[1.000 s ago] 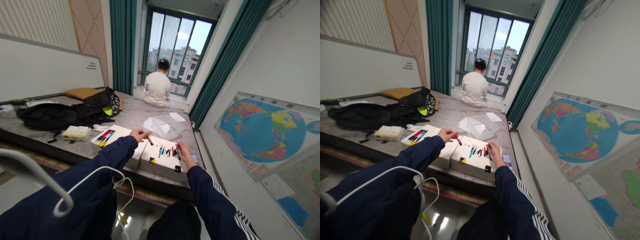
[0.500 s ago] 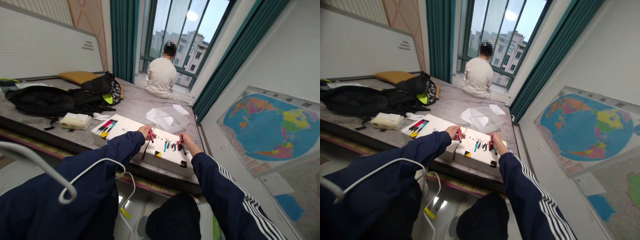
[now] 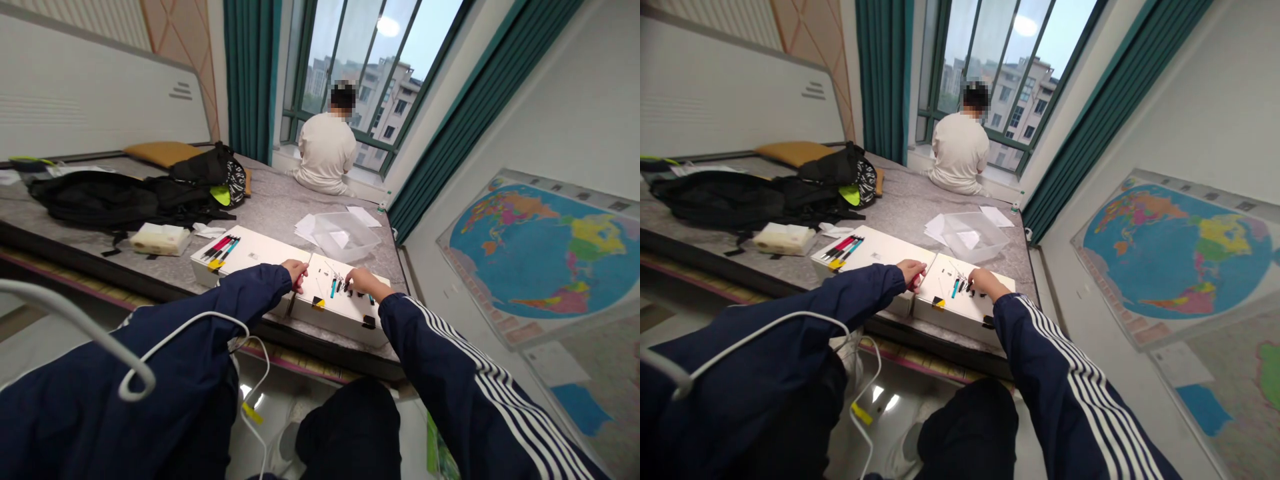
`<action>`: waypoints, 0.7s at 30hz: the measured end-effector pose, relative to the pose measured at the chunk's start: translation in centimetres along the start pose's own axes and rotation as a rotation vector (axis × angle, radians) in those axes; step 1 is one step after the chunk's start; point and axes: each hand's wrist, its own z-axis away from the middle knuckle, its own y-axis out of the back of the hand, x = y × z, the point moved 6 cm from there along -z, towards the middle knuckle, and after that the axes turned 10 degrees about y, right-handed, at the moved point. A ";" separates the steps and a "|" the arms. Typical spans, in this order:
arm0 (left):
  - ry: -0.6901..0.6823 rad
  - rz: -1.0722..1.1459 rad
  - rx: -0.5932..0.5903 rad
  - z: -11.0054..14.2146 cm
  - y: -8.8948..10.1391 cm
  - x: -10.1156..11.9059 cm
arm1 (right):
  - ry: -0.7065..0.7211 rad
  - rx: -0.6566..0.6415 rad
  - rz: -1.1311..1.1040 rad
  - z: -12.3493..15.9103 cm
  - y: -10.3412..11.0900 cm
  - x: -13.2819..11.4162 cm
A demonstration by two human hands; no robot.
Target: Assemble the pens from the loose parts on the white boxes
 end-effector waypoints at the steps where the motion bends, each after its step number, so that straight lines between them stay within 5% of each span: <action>1: -0.021 -0.033 0.026 -0.1 0.2 -0.1 | 0.014 -0.013 0.018 -0.2 -0.1 -0.1; 8: -0.081 -0.163 0.132 -0.8 1.3 -0.7 | 0.094 -0.076 0.063 -0.8 -0.2 -0.2; 21: -0.121 -0.309 0.202 -0.8 2.3 -0.4 | 0.088 0.015 0.037 1.6 0.6 -0.7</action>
